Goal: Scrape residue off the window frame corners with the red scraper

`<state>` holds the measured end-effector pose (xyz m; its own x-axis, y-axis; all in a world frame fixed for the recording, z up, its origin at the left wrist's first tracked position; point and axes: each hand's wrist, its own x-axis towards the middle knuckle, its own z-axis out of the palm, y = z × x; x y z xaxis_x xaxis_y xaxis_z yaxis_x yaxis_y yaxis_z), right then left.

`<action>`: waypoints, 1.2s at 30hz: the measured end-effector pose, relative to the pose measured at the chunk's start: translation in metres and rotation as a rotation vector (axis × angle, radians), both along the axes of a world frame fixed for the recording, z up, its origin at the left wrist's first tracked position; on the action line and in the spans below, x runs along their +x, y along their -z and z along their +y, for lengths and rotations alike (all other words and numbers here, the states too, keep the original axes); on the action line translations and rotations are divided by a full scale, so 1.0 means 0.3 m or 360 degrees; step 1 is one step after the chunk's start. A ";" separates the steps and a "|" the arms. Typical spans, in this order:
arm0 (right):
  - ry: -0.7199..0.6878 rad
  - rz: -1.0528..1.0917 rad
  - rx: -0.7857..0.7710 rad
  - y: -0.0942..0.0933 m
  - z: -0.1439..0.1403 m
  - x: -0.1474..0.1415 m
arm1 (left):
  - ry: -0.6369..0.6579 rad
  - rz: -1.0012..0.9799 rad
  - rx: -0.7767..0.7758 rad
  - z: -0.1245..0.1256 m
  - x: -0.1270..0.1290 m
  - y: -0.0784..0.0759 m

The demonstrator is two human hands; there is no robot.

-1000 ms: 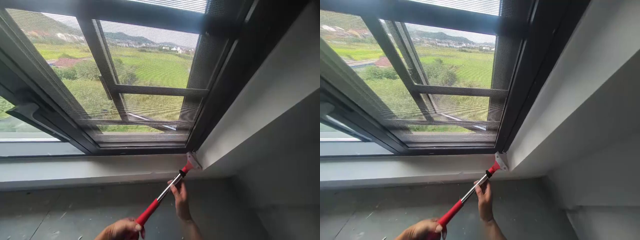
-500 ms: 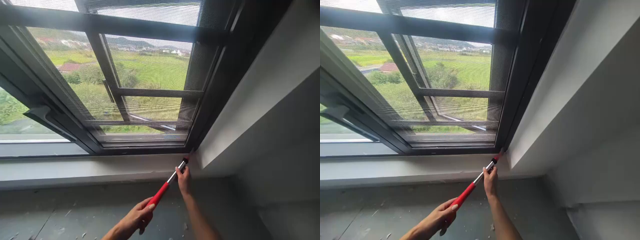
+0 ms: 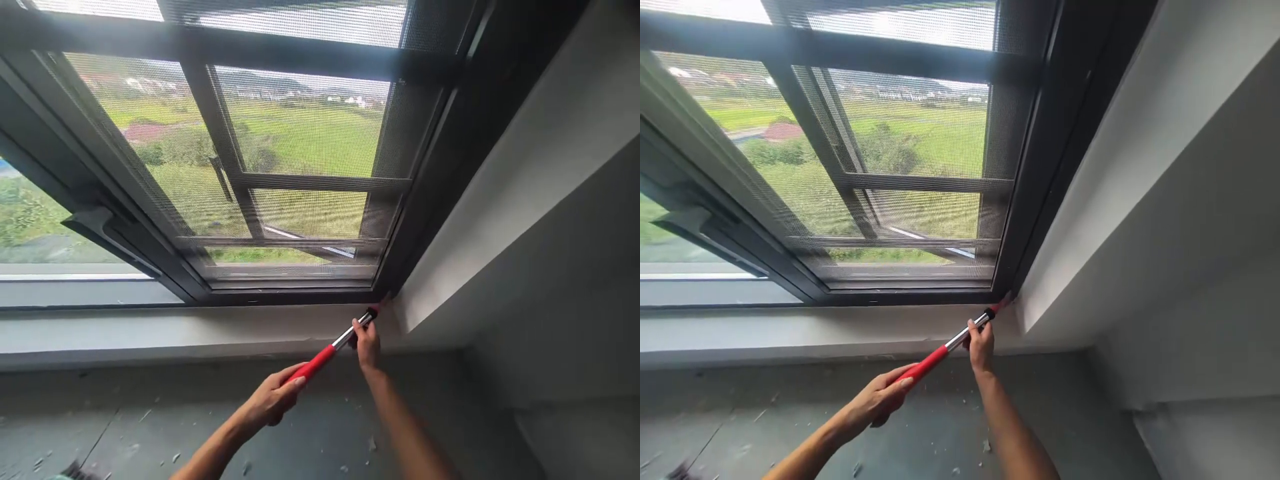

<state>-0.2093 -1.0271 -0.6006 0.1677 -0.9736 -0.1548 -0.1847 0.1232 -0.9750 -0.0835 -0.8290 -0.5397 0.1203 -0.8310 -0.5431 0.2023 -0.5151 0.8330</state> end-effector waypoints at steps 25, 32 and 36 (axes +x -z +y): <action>-0.0066 -0.0050 0.0082 -0.026 -0.002 0.008 | 0.0131 0.0112 -0.0118 -0.022 0.056 -0.017; -0.0082 -0.0165 0.0158 -0.023 -0.014 -0.010 | 0.0200 0.0114 -0.0124 -0.029 0.046 -0.026; 0.0056 -0.0278 0.0211 -0.007 -0.022 -0.041 | 0.0371 0.0042 -0.0133 -0.029 -0.015 -0.020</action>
